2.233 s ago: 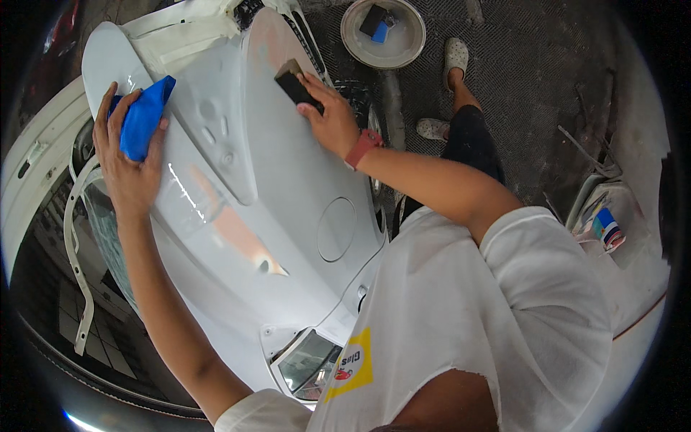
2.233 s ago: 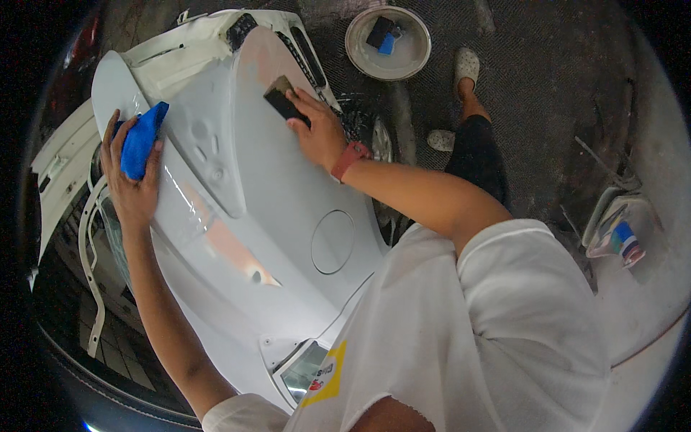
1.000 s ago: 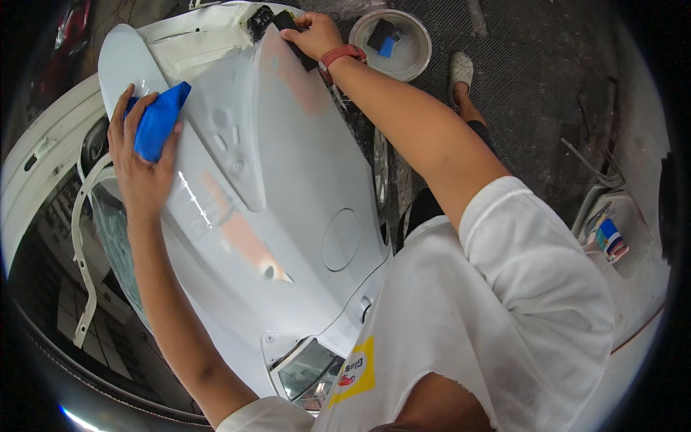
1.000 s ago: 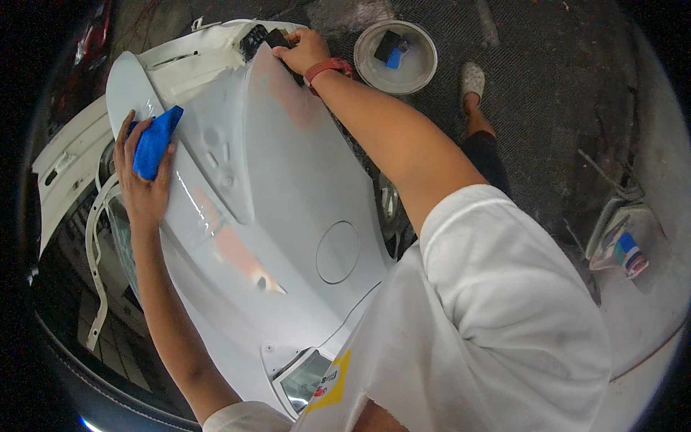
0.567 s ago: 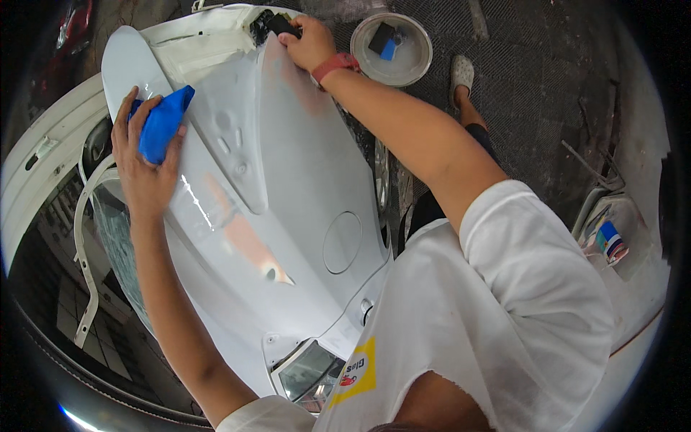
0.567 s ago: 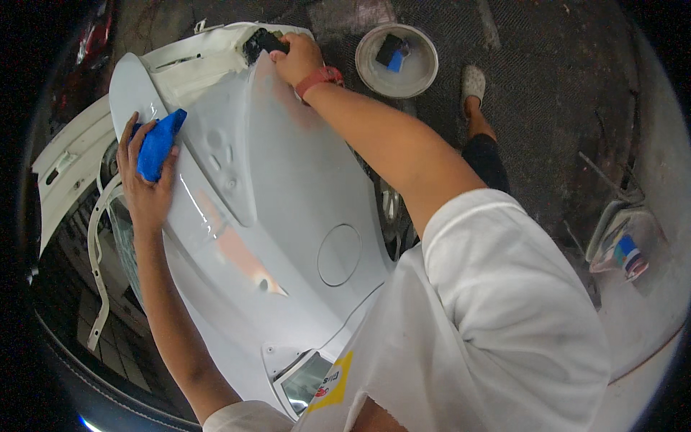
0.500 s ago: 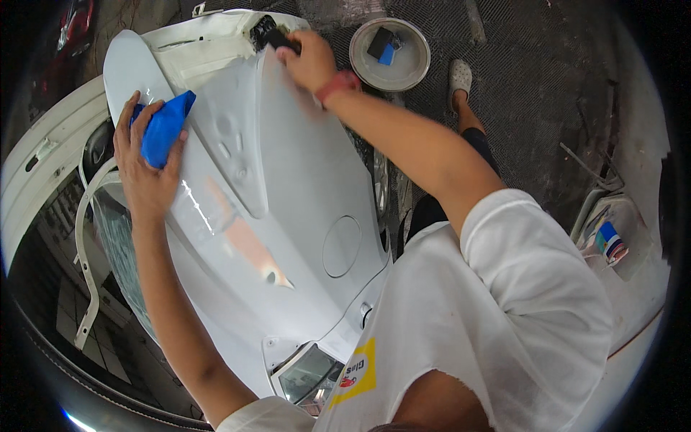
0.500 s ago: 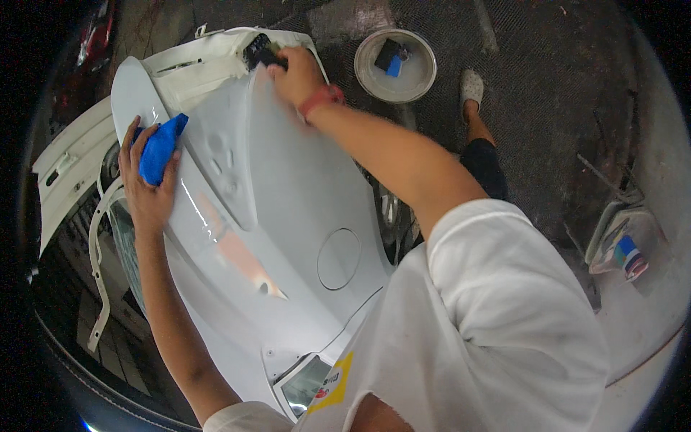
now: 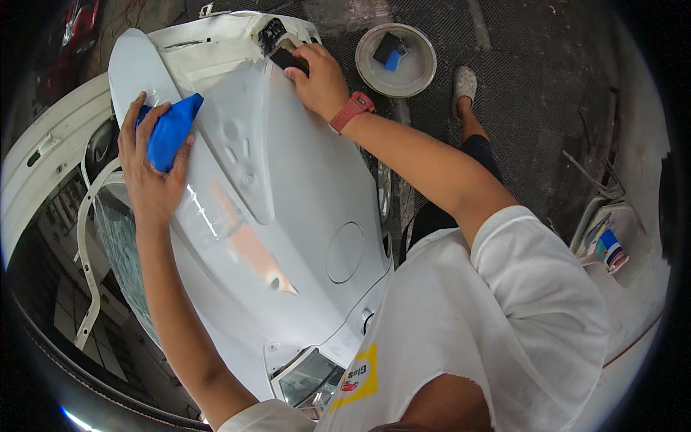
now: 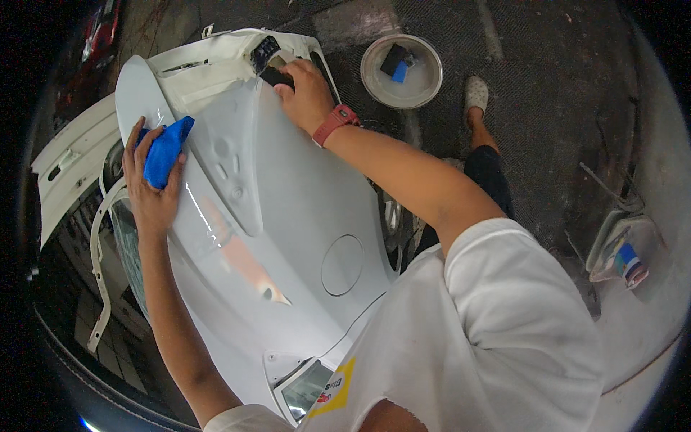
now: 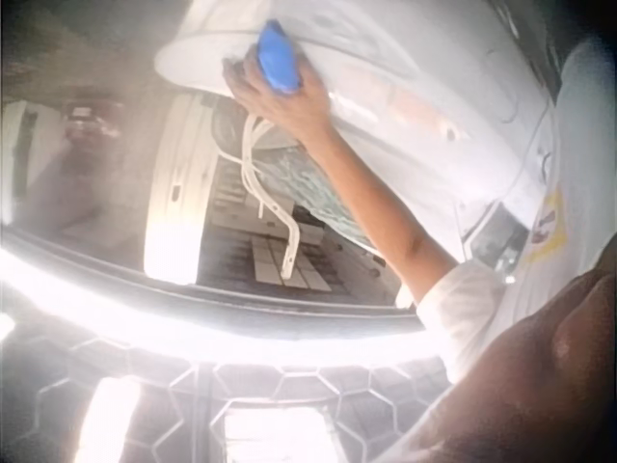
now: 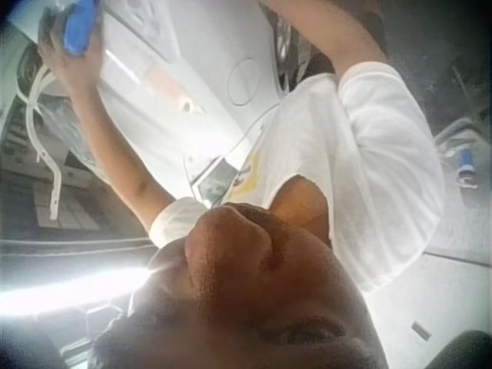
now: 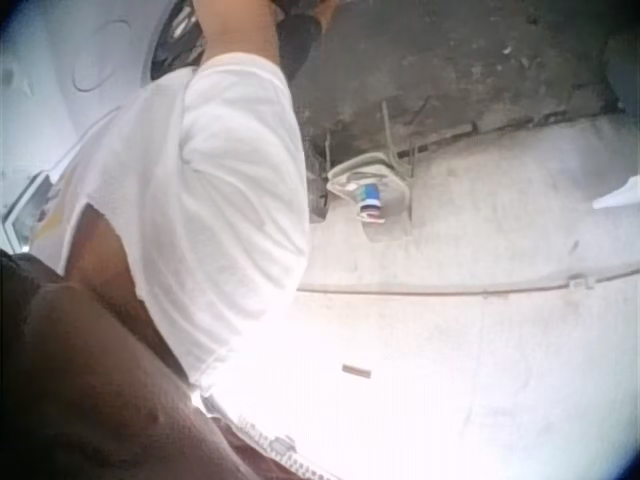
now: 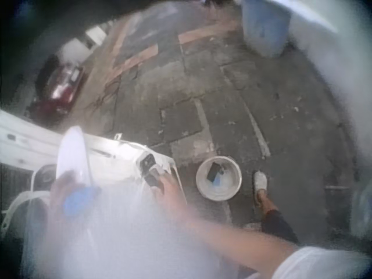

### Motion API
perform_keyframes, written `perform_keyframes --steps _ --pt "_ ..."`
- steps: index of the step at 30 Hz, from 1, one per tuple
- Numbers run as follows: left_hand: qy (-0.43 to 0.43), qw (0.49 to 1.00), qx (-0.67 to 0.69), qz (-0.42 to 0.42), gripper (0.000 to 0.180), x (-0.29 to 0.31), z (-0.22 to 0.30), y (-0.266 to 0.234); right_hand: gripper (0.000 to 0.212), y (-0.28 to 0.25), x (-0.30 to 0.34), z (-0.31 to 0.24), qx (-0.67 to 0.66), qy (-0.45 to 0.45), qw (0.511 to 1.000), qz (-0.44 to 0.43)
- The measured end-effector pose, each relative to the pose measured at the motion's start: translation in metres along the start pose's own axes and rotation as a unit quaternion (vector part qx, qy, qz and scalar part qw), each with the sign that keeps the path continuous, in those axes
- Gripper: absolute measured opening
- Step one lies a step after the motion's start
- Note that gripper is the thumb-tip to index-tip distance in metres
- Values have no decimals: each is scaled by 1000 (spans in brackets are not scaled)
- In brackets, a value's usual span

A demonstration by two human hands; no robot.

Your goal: The person sands a white car hood with a sanding block in one hand while holding a blue cloth in the other. They repeatedly dip the sanding block into a bucket of water and continue sanding the same area of the hood.

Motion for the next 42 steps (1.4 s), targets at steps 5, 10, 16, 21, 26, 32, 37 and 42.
perform_keyframes --steps 5,10,16,21,26,32,37,42 --pt "3 1000 24 10 54 -4 0 0 43 15 -62 27 42 123 991 10" --pt "-4 1000 3 2 54 3 -1 -1 43 10 -13 11 40 44 998 19" --pt "6 1000 17 6 54 -7 1 0 42 17 -75 33 70 154 985 27" --pt "-12 1000 6 4 55 2 -2 0 40 7 19 -8 -2 4 1000 21" --pt "17 1000 0 10 55 -2 0 -2 37 -5 34 -24 -12 -14 1000 6" --pt "7 1000 9 4 54 -4 0 -1 37 3 16 -9 11 71 997 -1" --pt "8 1000 1 4 53 0 1 -1 39 -13 72 -19 -30 10 999 -29" --pt "11 1000 13 10 54 -7 2 -2 48 11 -44 32 29 180 983 -26"
Point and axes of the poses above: each hand's wrist, its own x-axis away from the middle knuckle, its own y-axis out of the palm, z = x × y, the point moved 6 cm from there along -x, towards the middle knuckle, and after that the axes turned 14 degrees about y, right-handed, at the moved point
